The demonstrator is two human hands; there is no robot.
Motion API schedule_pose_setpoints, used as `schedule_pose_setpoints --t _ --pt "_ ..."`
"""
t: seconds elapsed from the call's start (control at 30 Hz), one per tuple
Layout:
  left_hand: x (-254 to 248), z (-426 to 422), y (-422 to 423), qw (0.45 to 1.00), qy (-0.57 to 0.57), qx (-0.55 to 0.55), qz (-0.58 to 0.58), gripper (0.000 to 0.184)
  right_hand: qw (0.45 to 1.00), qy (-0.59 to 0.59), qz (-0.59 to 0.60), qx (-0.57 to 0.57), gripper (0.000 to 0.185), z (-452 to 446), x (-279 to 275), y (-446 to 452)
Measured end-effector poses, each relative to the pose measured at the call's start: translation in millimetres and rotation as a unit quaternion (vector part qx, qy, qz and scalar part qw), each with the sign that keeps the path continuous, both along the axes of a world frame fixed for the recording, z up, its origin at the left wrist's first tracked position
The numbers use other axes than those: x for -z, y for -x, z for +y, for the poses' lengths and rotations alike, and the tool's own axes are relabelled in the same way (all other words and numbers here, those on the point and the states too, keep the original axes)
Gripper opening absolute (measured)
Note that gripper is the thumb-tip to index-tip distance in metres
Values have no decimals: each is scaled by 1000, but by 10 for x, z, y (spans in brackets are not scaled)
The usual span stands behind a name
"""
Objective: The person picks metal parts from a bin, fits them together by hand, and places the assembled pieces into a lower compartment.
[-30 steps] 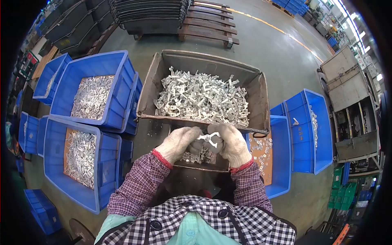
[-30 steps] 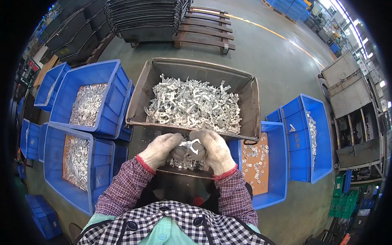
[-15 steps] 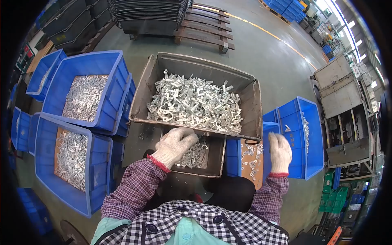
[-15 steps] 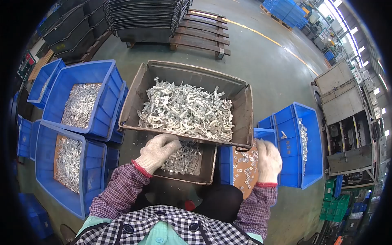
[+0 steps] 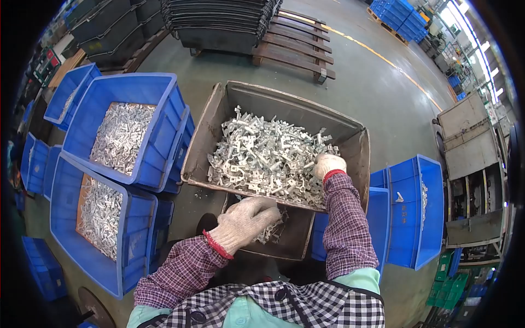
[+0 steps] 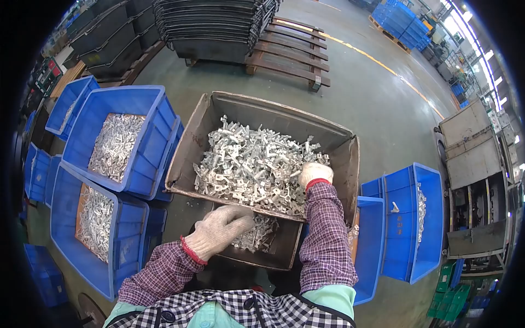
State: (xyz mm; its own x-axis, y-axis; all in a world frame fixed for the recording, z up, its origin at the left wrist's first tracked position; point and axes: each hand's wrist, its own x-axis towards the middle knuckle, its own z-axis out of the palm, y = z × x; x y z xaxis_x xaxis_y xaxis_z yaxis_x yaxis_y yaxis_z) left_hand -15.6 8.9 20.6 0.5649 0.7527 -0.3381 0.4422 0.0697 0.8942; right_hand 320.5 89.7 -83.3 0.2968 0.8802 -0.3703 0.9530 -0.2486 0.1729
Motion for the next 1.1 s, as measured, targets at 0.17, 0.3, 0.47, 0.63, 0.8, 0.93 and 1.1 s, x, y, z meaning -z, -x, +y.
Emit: schedule_pose_setpoints --t 0.17,0.3,0.47,0.63,0.8,0.93,1.1 --pt "-61 -6 -52 1000 -9 11 -4 43 995 -18 92 38 44 -162 -29 -103" --pt "-69 -28 -23 1000 0 16 9 45 997 22 39 65 51 -171 -369 174" --pt "-93 -135 28 999 31 -10 23 51 995 9 38 94 35 -254 -12 -9" --pt "-15 -102 43 999 38 -17 -5 57 846 -153 422 287 43 -550 -542 79" --pt "-16 -163 22 980 156 -74 -101 61 691 -221 613 312 43 -837 -694 313" --pt "125 -224 34 900 333 -125 -251 74 681 -211 664 225 42 -1008 -1004 591" --pt "329 -290 -103 762 445 -77 -464 59 827 -220 508 102 41 -1617 -1500 1516"
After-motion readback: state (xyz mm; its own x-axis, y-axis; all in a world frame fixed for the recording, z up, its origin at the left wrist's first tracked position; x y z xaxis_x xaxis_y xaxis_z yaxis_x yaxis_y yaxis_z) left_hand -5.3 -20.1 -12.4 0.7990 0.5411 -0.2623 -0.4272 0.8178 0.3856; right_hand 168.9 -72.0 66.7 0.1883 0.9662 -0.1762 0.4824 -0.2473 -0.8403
